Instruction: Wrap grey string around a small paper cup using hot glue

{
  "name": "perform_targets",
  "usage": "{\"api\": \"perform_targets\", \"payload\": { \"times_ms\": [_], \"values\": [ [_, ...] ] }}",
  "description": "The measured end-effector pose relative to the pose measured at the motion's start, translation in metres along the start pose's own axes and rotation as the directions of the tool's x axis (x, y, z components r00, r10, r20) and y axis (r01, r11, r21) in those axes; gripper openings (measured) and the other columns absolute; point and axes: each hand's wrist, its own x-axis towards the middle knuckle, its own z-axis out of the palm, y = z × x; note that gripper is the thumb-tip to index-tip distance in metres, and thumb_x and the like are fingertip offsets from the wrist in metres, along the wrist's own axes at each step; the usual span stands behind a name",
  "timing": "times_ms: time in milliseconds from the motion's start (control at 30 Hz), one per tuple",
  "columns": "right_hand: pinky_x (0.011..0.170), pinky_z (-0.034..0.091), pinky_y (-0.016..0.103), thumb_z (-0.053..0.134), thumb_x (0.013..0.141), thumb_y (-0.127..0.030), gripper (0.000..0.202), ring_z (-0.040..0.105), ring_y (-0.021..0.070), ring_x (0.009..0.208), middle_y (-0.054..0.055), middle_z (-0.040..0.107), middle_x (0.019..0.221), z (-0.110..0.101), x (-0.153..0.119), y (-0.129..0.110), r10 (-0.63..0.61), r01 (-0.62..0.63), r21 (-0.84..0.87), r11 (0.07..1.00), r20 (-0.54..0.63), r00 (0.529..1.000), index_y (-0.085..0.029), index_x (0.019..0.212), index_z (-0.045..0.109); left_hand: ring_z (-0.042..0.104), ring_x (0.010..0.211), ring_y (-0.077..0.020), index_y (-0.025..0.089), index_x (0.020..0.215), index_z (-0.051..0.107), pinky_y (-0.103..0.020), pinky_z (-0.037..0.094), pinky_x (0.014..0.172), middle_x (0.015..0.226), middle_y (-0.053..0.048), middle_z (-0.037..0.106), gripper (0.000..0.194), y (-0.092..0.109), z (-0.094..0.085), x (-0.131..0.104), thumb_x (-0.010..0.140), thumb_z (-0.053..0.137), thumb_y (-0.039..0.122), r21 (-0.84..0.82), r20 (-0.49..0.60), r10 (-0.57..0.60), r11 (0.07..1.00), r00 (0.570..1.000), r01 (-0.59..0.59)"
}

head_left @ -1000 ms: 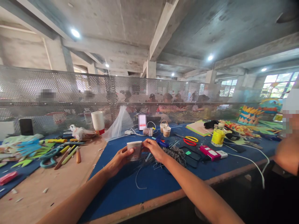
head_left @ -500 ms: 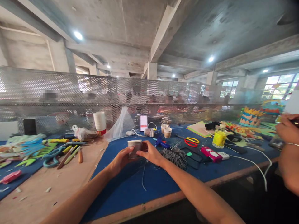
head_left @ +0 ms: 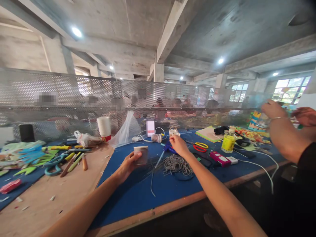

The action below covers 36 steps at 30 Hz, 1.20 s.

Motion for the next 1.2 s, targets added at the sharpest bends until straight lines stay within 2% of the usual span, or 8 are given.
{"api": "perform_targets", "payload": {
  "times_ms": [67, 167, 333, 500, 767, 867, 1033, 1200],
  "values": [
    [0.103, 0.049, 0.033, 0.042, 0.107, -0.021, 0.033, 0.066, 0.0255, 0.122, 0.017, 0.068, 0.131, -0.015, 0.005, 0.028, 0.106, -0.106, -0.115, 0.988, -0.006, 0.994, -0.017, 0.127, 0.068, 0.073, 0.111, -0.0331, 0.017, 0.125, 0.074, -0.045, 0.059, 0.096, 0.122, -0.014, 0.078, 0.060, -0.001, 0.000, 0.000, 0.076, 0.085, 0.049, -0.016, 0.018, 0.000, 1.000, 1.000, 0.000],
    [0.106, 0.049, 0.041, 0.043, 0.103, -0.013, 0.037, 0.065, 0.0336, 0.126, 0.028, 0.064, 0.135, -0.029, 0.005, 0.065, 0.238, -0.227, -0.237, 0.945, 0.017, 0.971, -0.006, 0.132, 0.065, 0.072, 0.111, -0.0321, 0.018, 0.128, 0.073, -0.045, 0.058, 0.096, 0.120, -0.013, 0.078, 0.060, -0.002, -0.001, 0.000, 0.078, 0.083, 0.049, -0.028, 0.042, -0.014, 0.999, 0.999, 0.015],
    [0.107, 0.050, 0.043, 0.048, 0.096, -0.006, 0.042, 0.064, 0.0363, 0.130, 0.033, 0.065, 0.133, -0.028, 0.004, 0.103, 0.382, -0.330, -0.375, 0.867, 0.073, 0.921, -0.002, 0.133, 0.067, 0.073, 0.108, -0.0307, 0.017, 0.127, 0.074, -0.046, 0.057, 0.097, 0.123, -0.014, 0.077, 0.057, -0.001, -0.002, -0.002, 0.080, 0.081, 0.049, -0.025, 0.082, -0.022, 0.999, 0.996, 0.024],
    [0.104, 0.053, 0.045, 0.054, 0.096, -0.011, 0.041, 0.065, 0.0361, 0.130, 0.032, 0.068, 0.131, -0.016, 0.015, 0.115, 0.442, -0.359, -0.436, 0.825, 0.102, 0.891, -0.004, 0.133, 0.070, 0.071, 0.116, -0.0312, 0.019, 0.131, 0.073, -0.044, 0.056, 0.100, 0.129, -0.013, 0.075, 0.053, 0.002, -0.003, -0.005, 0.086, 0.076, 0.048, -0.019, 0.144, -0.001, 1.000, 0.990, 0.004],
    [0.104, 0.051, 0.051, 0.051, 0.097, -0.010, 0.042, 0.061, 0.0364, 0.135, 0.032, 0.064, 0.137, -0.005, 0.030, 0.126, 0.491, -0.406, -0.476, 0.780, 0.063, 0.869, -0.005, 0.134, 0.070, 0.073, 0.110, -0.0311, 0.020, 0.127, 0.075, -0.043, 0.056, 0.096, 0.124, -0.013, 0.077, 0.054, 0.001, 0.000, -0.005, 0.081, 0.081, 0.048, -0.019, 0.108, -0.006, 1.000, 0.994, 0.008],
    [0.100, 0.053, 0.050, 0.052, 0.096, -0.008, 0.040, 0.067, 0.0357, 0.127, 0.031, 0.068, 0.131, -0.003, 0.035, 0.132, 0.523, -0.425, -0.478, 0.769, 0.088, 0.848, -0.006, 0.131, 0.072, 0.073, 0.111, -0.0312, 0.021, 0.127, 0.075, -0.044, 0.056, 0.098, 0.127, -0.013, 0.076, 0.055, 0.000, -0.001, -0.004, 0.080, 0.081, 0.050, -0.009, 0.104, -0.013, 1.000, 0.994, 0.014],
    [0.103, 0.052, 0.048, 0.054, 0.096, -0.008, 0.042, 0.064, 0.0359, 0.133, 0.033, 0.062, 0.140, -0.002, 0.042, 0.142, 0.535, -0.434, -0.496, 0.752, 0.075, 0.842, -0.004, 0.135, 0.069, 0.070, 0.118, -0.0340, 0.019, 0.130, 0.074, -0.047, 0.055, 0.101, 0.130, -0.014, 0.075, 0.059, -0.003, -0.004, 0.000, 0.080, 0.080, 0.049, -0.015, 0.100, -0.026, 0.999, 0.995, 0.028],
    [0.101, 0.053, 0.047, 0.061, 0.094, -0.013, 0.039, 0.066, 0.0368, 0.130, 0.033, 0.065, 0.135, -0.010, 0.048, 0.148, 0.553, -0.433, -0.508, 0.745, 0.106, 0.826, -0.004, 0.130, 0.072, 0.070, 0.120, -0.0343, 0.019, 0.134, 0.071, -0.045, 0.055, 0.100, 0.131, -0.014, 0.075, 0.064, -0.002, -0.003, 0.000, 0.079, 0.082, 0.048, -0.007, 0.071, -0.065, 0.998, 0.995, 0.065]
  ]
}}
